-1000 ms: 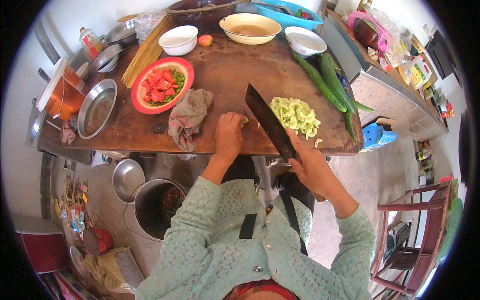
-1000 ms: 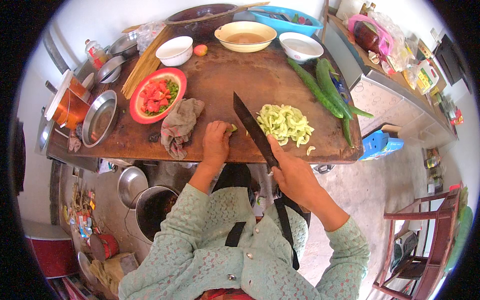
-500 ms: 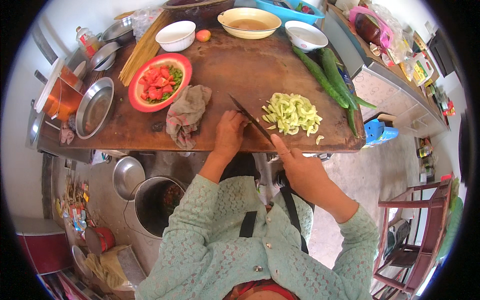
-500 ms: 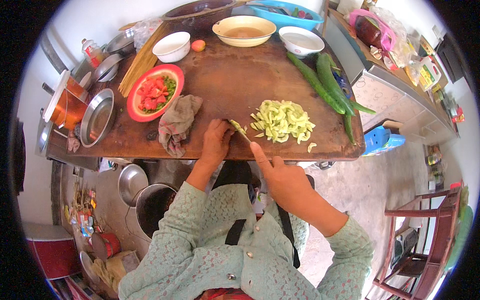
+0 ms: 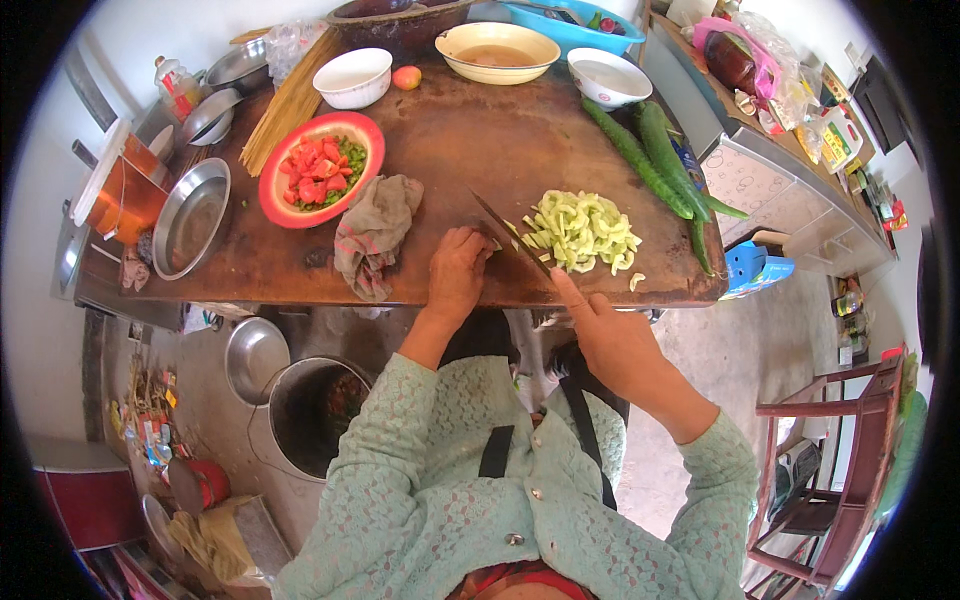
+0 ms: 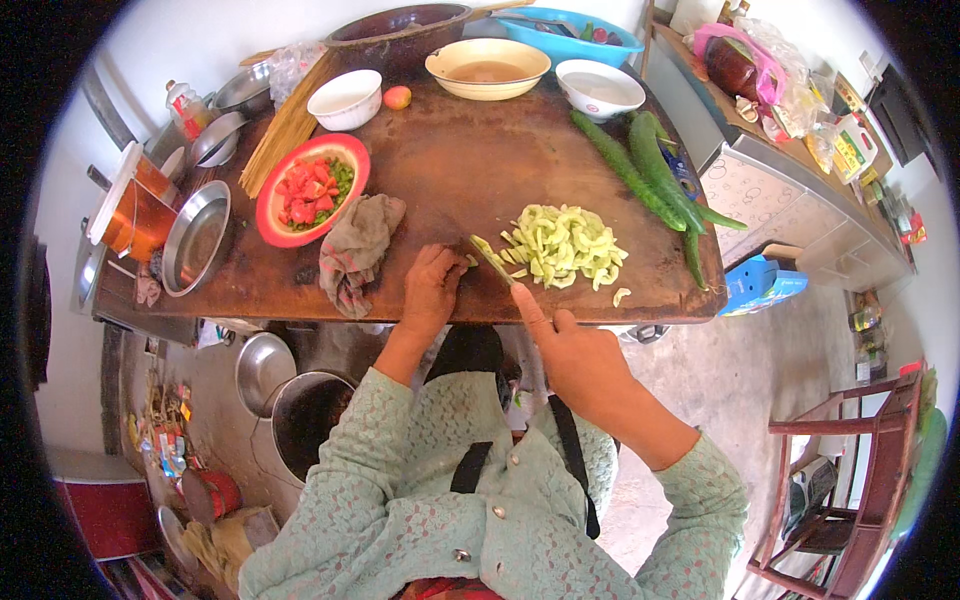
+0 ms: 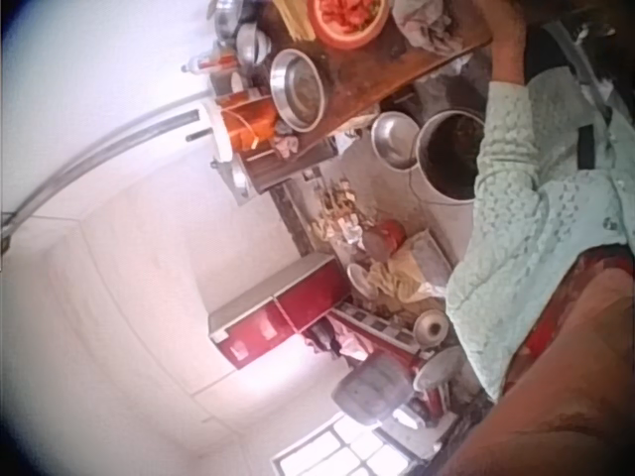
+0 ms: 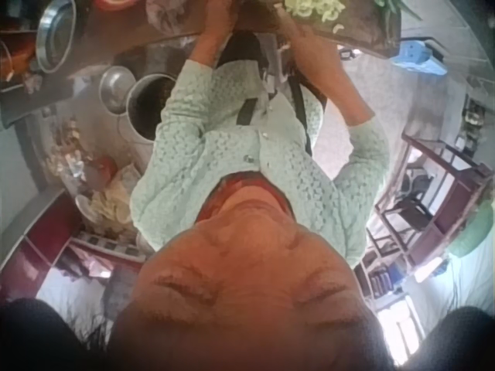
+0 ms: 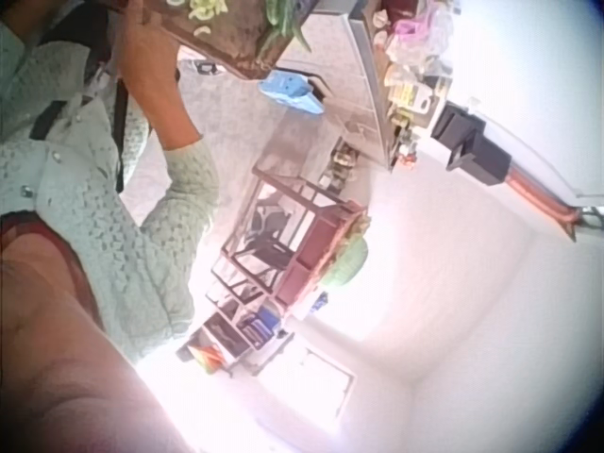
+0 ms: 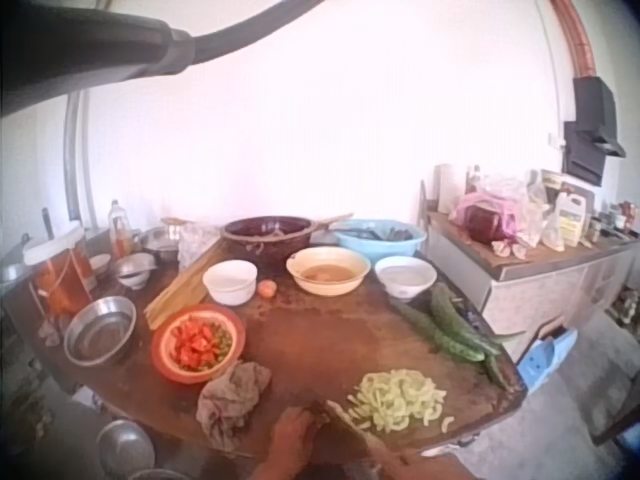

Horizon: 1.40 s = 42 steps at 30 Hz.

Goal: The person slices a cucumber on a wooden cutting board using a cleaver. They then transfer the sliced cucumber into a bowl and move to a wok to stir the contents with a ladle.

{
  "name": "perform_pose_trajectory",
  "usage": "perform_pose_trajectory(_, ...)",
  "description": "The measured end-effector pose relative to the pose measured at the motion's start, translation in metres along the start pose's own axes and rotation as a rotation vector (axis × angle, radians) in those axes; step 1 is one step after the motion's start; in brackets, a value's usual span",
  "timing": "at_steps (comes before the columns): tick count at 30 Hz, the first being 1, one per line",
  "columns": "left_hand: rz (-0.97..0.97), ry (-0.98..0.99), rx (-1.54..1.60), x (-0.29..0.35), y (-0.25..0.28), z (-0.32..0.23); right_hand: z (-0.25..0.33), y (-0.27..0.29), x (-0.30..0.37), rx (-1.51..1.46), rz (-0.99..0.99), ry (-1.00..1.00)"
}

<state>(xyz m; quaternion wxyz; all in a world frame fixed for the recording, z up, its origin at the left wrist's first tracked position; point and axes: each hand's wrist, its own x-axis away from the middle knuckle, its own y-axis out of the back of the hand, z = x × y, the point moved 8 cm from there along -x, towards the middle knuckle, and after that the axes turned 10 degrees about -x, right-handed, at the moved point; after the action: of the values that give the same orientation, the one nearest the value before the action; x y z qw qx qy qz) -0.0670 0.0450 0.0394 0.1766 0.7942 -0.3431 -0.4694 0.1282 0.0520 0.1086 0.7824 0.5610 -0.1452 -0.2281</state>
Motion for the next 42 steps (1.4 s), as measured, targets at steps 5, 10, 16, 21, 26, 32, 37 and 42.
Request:
perform_pose_trajectory(5,-0.011,0.032,0.007,0.0,0.002,0.001,0.01,0.006,0.003,-0.068,-0.008,0.089)
perform_pose_trajectory(10,0.018,0.044,-0.002,-0.001,0.0,-0.001,0.012,0.001,0.003,-0.084,-0.01,0.091)
perform_pose_trajectory(16,-0.019,0.058,0.021,-0.001,0.005,-0.002,0.011,0.004,0.002,-0.127,-0.018,0.111)
perform_pose_trajectory(21,-0.028,0.063,0.026,0.0,0.001,0.0,0.009,0.005,0.001,-0.132,0.044,0.079)
perform_pose_trajectory(26,-0.014,0.064,0.014,-0.001,0.003,-0.002,0.011,0.003,-0.003,-0.124,0.052,0.097)
perform_pose_trajectory(32,0.02,0.056,-0.012,-0.002,0.0,-0.003,0.006,-0.006,-0.009,-0.124,0.077,0.06)
perform_pose_trajectory(37,0.009,0.017,0.019,-0.003,0.003,-0.003,-0.005,0.002,-0.013,-0.229,-0.024,0.051)
perform_pose_trajectory(42,-0.008,0.018,0.038,-0.002,0.003,-0.003,-0.005,0.018,-0.006,-0.333,-0.071,0.05)
